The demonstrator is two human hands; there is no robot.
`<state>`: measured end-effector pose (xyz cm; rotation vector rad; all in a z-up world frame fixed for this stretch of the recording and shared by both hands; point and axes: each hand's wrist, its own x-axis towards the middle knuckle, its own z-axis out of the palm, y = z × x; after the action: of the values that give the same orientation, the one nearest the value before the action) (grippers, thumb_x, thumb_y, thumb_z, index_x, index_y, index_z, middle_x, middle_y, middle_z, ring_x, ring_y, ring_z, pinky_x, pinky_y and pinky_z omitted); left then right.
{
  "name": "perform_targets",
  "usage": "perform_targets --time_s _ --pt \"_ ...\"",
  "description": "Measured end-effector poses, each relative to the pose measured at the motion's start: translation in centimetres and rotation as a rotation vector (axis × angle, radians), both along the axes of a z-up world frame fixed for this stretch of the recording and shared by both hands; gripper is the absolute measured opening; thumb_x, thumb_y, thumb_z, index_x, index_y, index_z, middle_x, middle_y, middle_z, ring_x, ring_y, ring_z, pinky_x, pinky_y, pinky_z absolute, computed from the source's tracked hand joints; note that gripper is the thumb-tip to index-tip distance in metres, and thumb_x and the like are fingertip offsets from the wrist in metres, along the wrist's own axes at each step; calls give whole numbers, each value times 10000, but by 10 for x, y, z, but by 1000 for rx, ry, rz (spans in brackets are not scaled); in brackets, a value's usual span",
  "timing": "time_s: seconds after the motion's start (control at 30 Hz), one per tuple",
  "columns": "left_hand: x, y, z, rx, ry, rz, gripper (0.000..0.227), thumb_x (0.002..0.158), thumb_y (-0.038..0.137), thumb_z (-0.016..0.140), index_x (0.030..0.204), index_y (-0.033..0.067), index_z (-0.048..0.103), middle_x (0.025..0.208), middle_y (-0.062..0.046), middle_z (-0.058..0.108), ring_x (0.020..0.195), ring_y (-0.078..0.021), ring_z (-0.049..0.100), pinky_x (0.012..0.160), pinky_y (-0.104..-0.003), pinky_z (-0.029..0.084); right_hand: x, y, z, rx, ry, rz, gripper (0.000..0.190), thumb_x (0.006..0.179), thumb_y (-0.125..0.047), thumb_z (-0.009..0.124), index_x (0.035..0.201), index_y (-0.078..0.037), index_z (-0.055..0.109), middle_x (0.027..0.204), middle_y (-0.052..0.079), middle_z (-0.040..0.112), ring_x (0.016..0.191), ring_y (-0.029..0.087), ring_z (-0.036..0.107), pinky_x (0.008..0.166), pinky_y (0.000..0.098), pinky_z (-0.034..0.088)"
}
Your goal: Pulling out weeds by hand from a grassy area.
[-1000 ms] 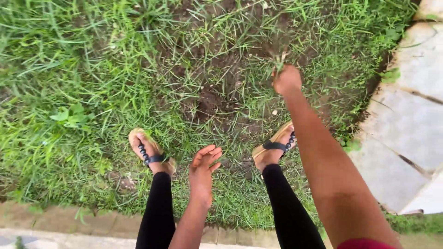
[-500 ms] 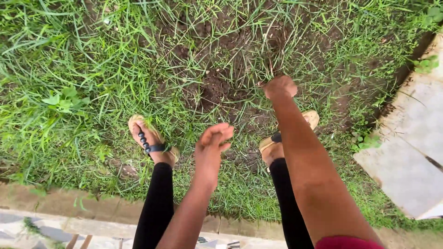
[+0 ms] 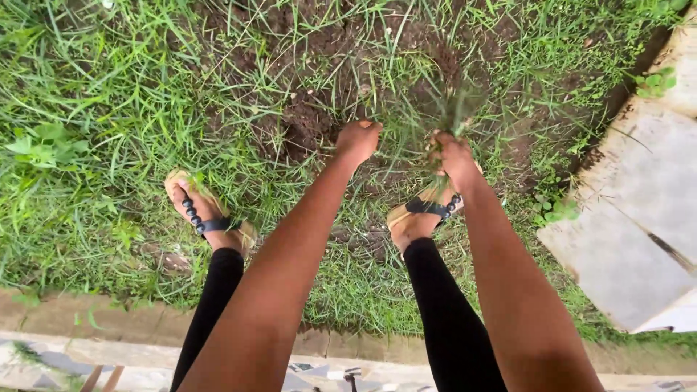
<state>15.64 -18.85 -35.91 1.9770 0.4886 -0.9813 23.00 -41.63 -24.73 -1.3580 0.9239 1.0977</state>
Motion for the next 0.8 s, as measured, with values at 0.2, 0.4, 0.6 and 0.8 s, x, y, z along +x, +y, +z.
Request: perform_targets --time_s 0.2,0.4,0.6,0.8 --pt "95 -22 86 -81 481 180 678 996 648 557 1197 8 661 996 -211 719 826 -310 697 714 -421 566 13 14 26 -179 -84 -37 175 1054 -222 509 1015 -97 625 796 27 675 477 97 481 360 261 337" --pt "83 -78 -7 -63 583 299 565 943 511 578 1045 -22 736 784 -142 703 588 -214 692 536 -358 596 -31 -34 -153 -485 -634 1249 138 1139 -79 396 1146 -74 533 972 48 581 774 170 437 638 272 330" --pt "67 -106 -40 3 571 334 382 979 329 545 908 0 725 825 -133 712 696 -209 669 592 -390 558 1 47 -86 -712 -205 1131 363 796 -215 745 1036 37 643 1018 254 707 903 364 712 773 455 590" --pt "57 -72 15 -14 310 601 253 913 246 661 931 29 788 849 -160 735 701 -250 678 633 -400 517 -12 49 -55 -534 -538 807 227 921 -195 626 933 16 709 878 233 725 834 354 703 775 468 542"
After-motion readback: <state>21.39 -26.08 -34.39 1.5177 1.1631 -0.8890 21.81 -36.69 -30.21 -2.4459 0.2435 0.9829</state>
